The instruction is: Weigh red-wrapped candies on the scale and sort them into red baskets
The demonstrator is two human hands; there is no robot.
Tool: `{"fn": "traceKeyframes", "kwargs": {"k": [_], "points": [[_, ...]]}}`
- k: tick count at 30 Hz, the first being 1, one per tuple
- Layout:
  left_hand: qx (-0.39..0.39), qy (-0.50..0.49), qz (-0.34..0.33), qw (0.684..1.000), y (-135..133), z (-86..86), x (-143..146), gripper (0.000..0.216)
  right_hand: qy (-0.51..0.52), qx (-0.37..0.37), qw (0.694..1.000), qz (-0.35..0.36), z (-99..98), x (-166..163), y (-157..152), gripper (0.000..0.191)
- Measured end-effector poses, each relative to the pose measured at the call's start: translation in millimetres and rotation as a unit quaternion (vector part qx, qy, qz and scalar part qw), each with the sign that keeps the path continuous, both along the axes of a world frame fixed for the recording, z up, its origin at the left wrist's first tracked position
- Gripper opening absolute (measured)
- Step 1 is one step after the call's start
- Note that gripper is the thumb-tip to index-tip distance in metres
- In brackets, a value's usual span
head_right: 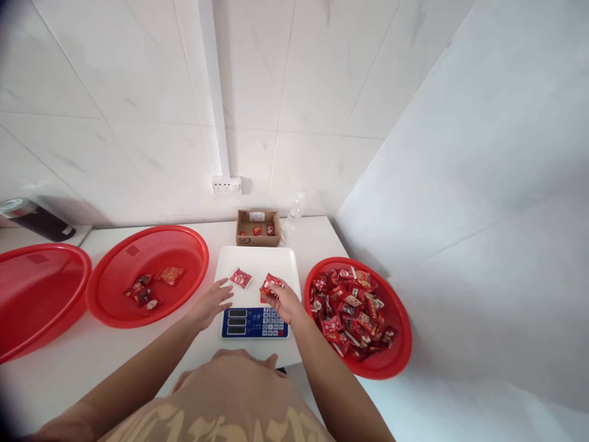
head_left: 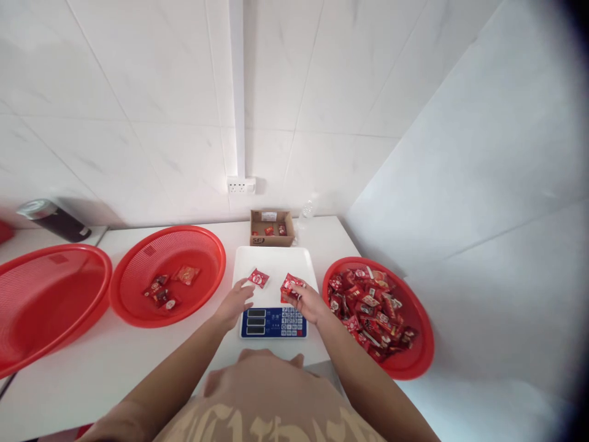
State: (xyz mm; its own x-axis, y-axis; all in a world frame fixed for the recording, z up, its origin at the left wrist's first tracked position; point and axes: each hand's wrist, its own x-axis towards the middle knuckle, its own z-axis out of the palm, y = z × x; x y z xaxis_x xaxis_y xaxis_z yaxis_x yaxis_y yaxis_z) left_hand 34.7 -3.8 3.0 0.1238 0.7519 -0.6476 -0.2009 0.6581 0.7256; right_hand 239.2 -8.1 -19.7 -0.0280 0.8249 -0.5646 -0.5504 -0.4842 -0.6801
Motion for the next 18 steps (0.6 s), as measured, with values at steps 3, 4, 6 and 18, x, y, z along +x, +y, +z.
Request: {"fn": "traceKeyframes", "kwargs": {"k": [3,4,6,18], "points": [[-0.001,0.010,-0.046,0.999,-12.2,-3.3,-7.8,0.051,0.029,0.006,1.000,-0.009,-8.3,-2.4,12.3,0.020],[-0.002,0.005,-0.058,0.998,-16.2,-4.1,-11.5,0.047,0.029,0.015,0.999,-0.015,-9.7,-2.5,16.9,0.020],[-0.004,-0.008,-0.070,0.998,-24.3,-5.3,-20.0,0.043,-0.004,0.026,0.999,-0.026,-10.8,-1.6,26.1,0.022],[-0.022,-0.023,-0.041,0.999,-49.5,-11.5,-40.3,0.042,-0.552,0.222,0.793,0.134,-17.8,-1.9,35.4,0.060]]}}
